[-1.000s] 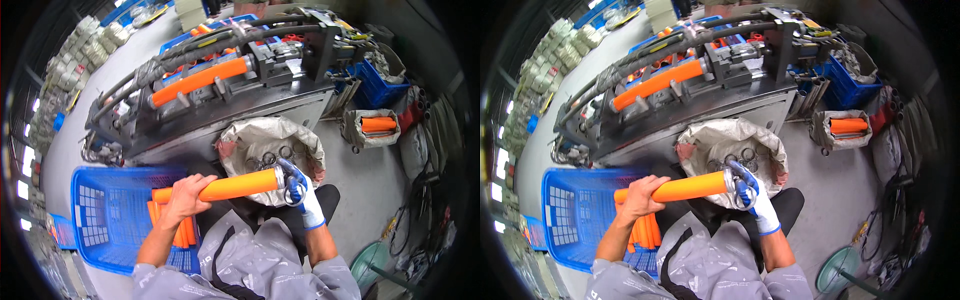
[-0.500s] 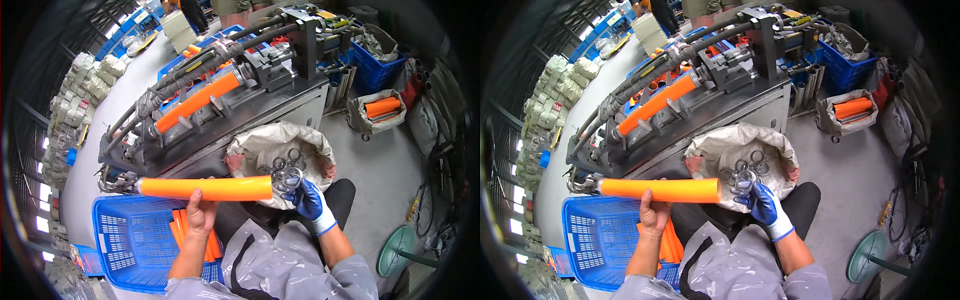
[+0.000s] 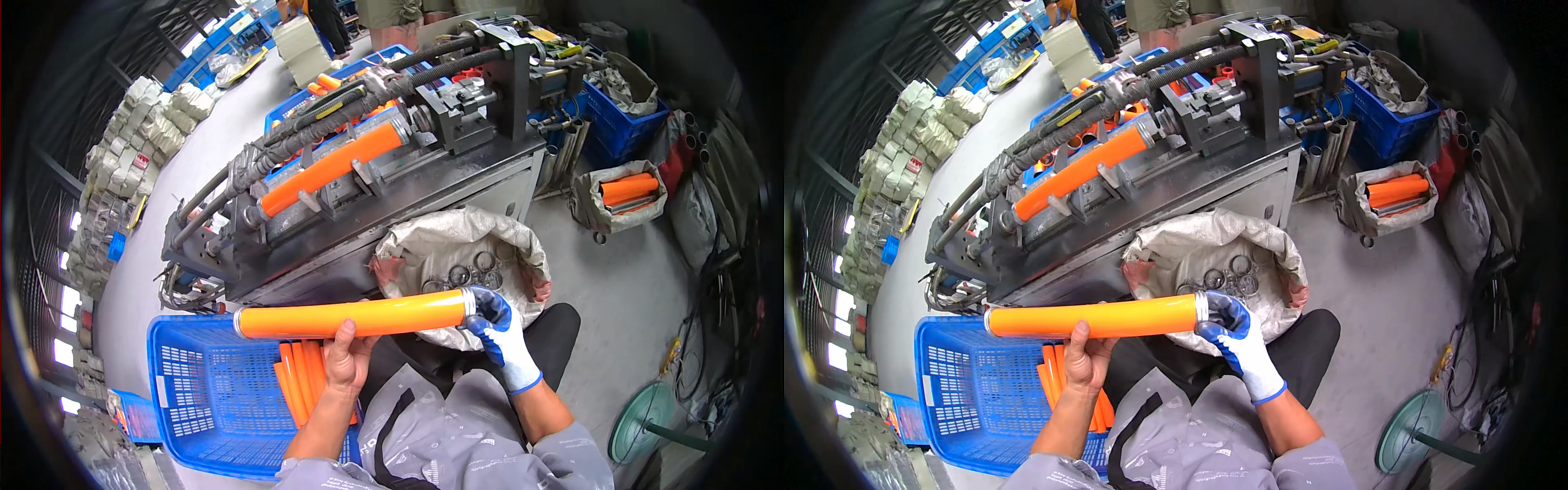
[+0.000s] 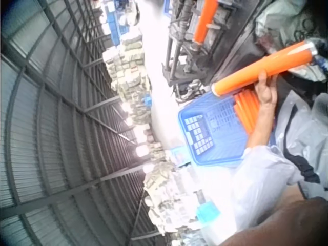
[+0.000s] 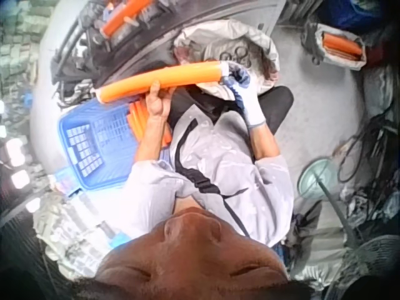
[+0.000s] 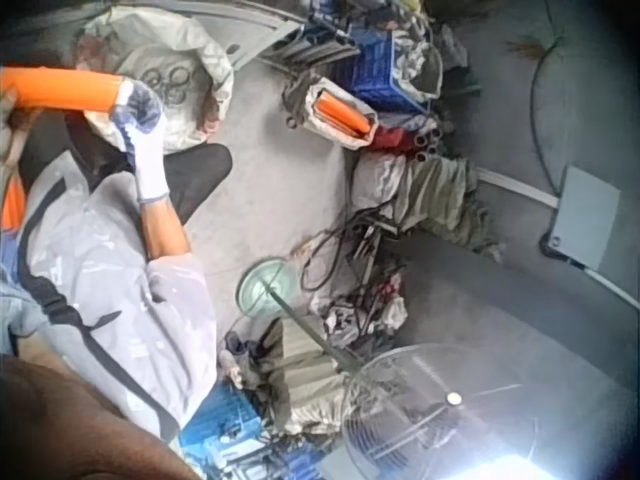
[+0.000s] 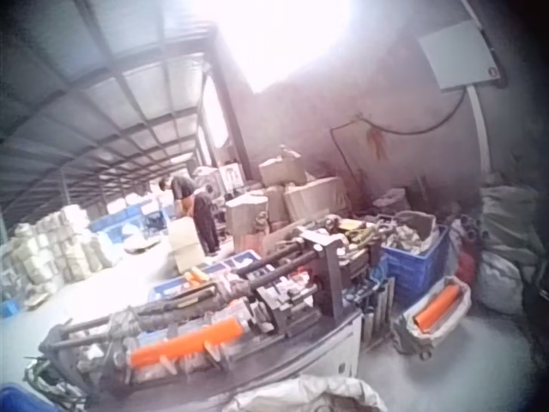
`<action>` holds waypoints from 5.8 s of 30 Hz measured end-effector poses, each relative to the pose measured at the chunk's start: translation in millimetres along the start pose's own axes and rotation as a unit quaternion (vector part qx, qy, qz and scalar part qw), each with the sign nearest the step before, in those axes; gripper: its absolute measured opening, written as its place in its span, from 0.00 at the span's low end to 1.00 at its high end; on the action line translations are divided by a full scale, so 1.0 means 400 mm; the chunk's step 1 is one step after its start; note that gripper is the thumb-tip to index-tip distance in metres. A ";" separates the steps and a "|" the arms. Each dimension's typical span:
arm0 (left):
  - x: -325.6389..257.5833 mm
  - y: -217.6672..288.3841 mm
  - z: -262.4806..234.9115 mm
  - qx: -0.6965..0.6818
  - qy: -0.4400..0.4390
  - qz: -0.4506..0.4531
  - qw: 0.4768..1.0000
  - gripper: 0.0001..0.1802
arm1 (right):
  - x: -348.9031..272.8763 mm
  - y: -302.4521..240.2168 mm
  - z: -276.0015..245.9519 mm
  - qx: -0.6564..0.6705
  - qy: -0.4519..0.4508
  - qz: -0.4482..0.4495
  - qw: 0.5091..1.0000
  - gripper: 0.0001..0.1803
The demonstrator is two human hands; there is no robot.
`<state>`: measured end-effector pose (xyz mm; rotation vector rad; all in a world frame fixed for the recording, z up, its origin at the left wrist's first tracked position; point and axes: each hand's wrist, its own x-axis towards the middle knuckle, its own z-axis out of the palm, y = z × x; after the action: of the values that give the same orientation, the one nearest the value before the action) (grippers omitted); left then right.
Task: The person fits metal rings onto orange tubes and processes them using a machine. Afterwards, the person removes their gloves and unbuckles a harness strap.
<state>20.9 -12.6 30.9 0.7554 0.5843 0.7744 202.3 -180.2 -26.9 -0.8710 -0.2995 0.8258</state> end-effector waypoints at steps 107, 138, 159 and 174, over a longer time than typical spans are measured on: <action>-0.355 -0.383 -1.258 0.589 0.318 -0.351 0.654 0.24 | 0.438 0.427 -0.069 -0.830 -0.345 0.086 0.430 0.19; -0.122 -0.225 -1.038 0.547 0.266 -0.330 0.722 0.41 | 0.324 0.354 -0.277 -0.662 -0.112 0.090 0.736 0.14; 0.029 0.201 -0.087 0.752 -0.193 0.111 0.621 0.33 | 0.054 0.099 0.006 0.311 -0.091 0.132 0.937 0.23; -0.006 0.193 -0.044 0.789 -0.236 0.063 0.564 0.34 | 0.032 0.009 0.000 -0.143 -0.089 0.040 0.985 0.29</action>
<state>-23.9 29.6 80.9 2.6167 0.6246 -0.1199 208.8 -169.3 -30.8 -1.0846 -0.5525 0.9520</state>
